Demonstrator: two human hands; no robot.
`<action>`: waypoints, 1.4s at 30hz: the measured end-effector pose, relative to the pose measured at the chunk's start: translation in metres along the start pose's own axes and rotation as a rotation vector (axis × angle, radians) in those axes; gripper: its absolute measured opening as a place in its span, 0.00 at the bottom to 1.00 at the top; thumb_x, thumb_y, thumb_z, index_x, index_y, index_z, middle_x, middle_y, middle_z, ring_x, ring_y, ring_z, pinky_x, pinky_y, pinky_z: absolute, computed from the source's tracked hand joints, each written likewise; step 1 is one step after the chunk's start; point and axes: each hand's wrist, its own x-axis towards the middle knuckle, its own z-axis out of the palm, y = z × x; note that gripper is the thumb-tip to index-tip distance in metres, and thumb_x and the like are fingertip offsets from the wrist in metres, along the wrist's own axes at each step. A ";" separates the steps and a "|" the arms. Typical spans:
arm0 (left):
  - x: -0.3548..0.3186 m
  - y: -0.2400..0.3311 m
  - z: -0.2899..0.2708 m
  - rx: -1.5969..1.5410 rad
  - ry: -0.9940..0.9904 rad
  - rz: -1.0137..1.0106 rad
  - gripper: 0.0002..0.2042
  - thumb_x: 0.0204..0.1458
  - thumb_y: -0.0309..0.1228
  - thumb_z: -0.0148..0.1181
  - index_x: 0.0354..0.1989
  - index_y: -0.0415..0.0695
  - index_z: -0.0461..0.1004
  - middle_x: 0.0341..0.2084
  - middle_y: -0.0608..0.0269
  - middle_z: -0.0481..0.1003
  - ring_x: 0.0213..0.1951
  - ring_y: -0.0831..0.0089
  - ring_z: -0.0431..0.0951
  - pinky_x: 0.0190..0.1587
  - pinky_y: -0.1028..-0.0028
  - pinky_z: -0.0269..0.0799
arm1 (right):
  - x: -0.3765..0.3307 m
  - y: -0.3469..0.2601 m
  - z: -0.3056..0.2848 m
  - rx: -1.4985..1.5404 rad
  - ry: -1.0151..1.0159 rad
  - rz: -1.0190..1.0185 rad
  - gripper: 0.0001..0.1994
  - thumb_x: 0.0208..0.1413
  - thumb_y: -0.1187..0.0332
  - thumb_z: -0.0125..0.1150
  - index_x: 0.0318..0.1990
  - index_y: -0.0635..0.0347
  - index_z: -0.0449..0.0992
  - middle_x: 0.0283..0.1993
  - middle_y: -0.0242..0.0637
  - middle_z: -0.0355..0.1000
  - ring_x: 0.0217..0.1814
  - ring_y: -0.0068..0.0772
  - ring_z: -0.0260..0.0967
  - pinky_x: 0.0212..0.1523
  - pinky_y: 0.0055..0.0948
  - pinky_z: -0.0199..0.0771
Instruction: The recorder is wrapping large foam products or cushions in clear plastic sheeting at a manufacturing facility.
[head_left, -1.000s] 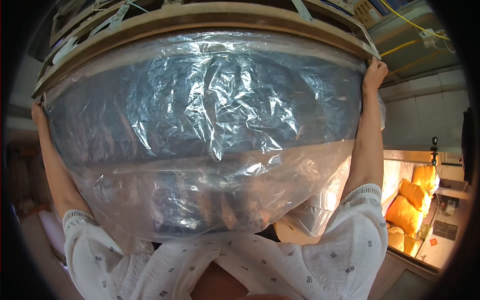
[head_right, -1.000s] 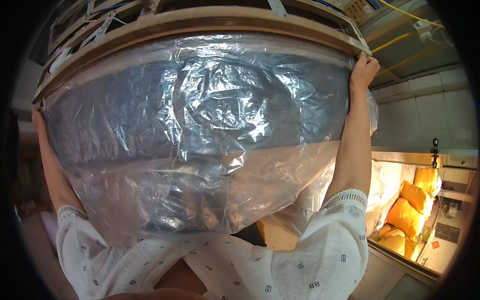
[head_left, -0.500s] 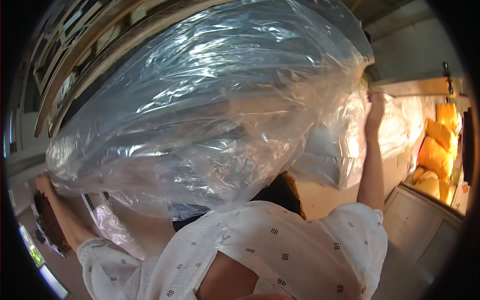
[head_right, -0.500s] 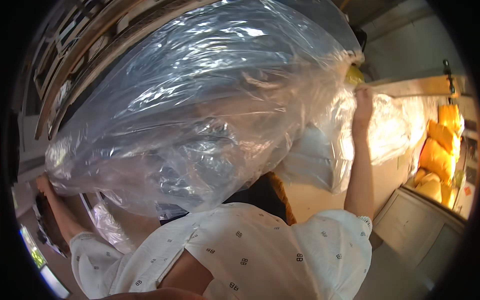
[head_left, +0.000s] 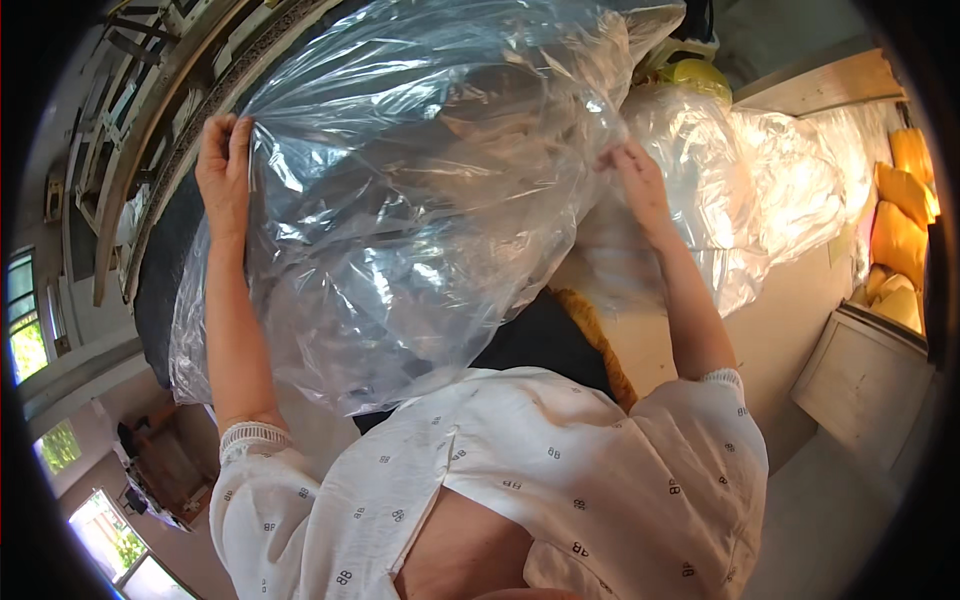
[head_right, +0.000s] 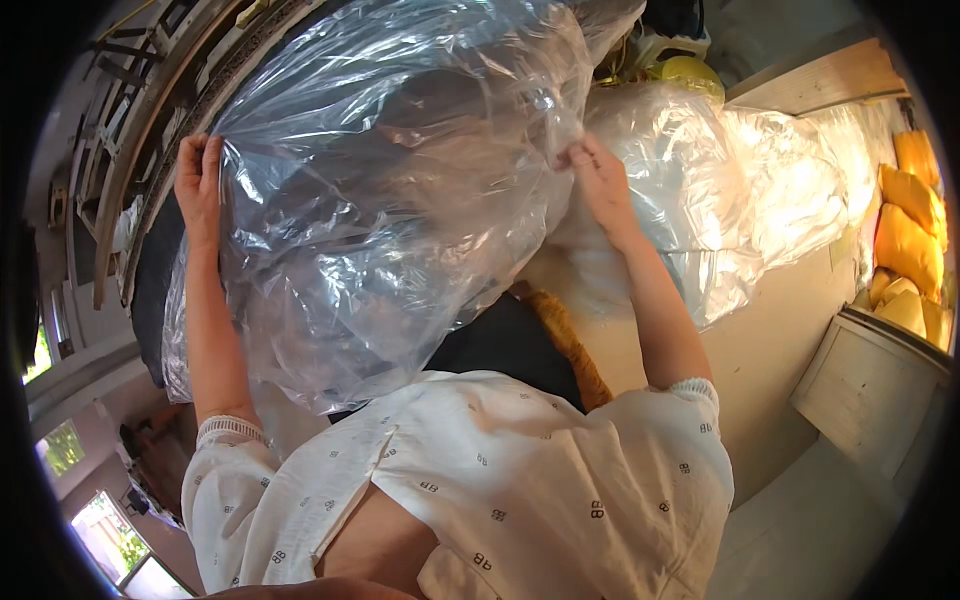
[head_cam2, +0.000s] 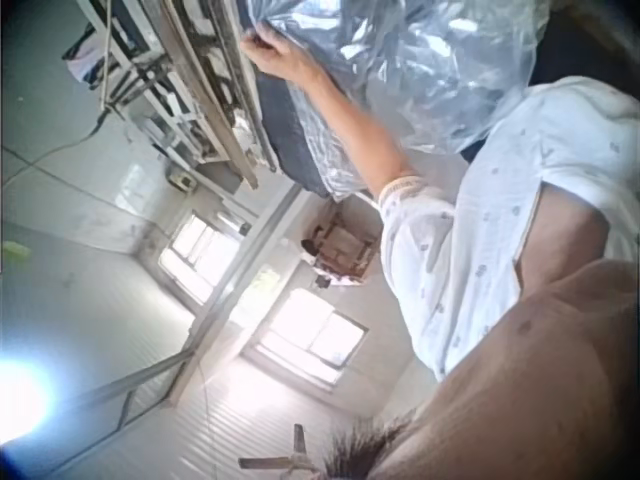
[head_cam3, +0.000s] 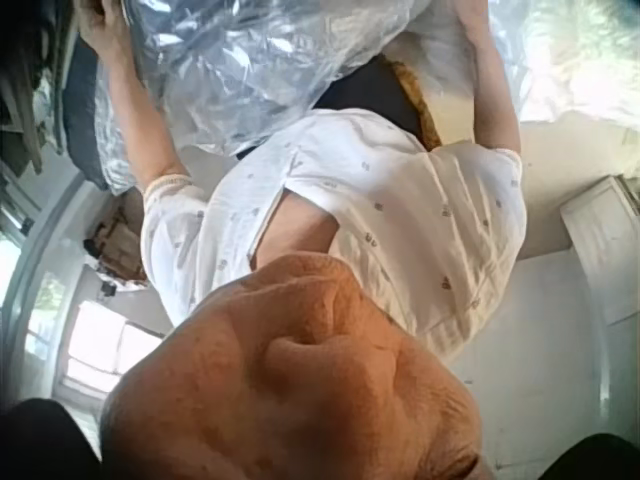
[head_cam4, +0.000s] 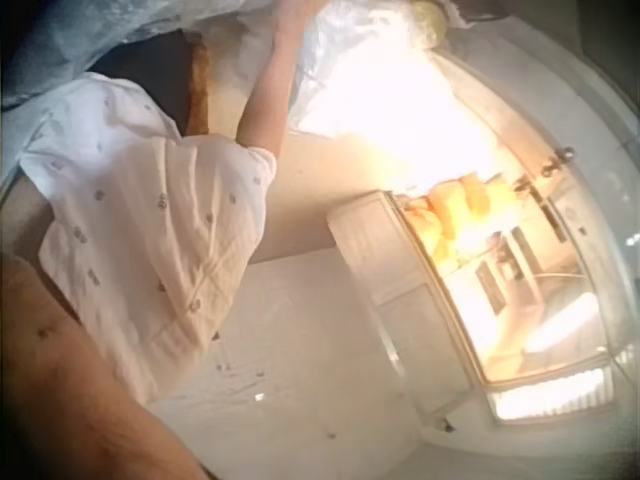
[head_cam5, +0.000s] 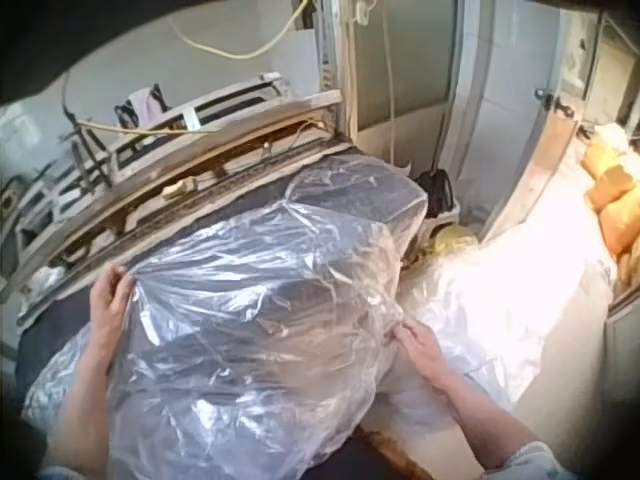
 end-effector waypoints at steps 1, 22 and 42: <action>0.000 -0.009 -0.006 0.013 0.028 -0.053 0.06 0.54 0.29 0.55 0.34 0.39 0.68 0.32 0.69 0.71 0.36 0.85 0.67 0.39 0.85 0.63 | 0.003 -0.020 -0.010 -0.012 -0.004 -0.008 0.07 0.58 0.68 0.47 0.37 0.63 0.66 0.22 0.28 0.62 0.26 0.27 0.62 0.32 0.26 0.64; -0.097 -0.029 -0.120 0.213 0.208 -0.342 0.05 0.54 0.27 0.54 0.34 0.37 0.69 0.27 0.73 0.67 0.32 0.87 0.64 0.37 0.87 0.60 | 0.151 -0.173 -0.001 -0.516 -0.232 -0.299 0.07 0.50 0.68 0.59 0.28 0.60 0.68 0.20 0.23 0.61 0.23 0.14 0.55 0.24 0.17 0.56; -0.209 0.014 -0.139 -0.028 0.247 -0.426 0.01 0.52 0.23 0.54 0.30 0.40 0.70 0.26 0.74 0.66 0.29 0.87 0.63 0.33 0.86 0.58 | 0.258 -0.145 0.142 -1.155 0.114 -0.900 0.07 0.51 0.62 0.57 0.30 0.53 0.73 0.33 0.35 0.68 0.31 0.44 0.69 0.29 0.39 0.68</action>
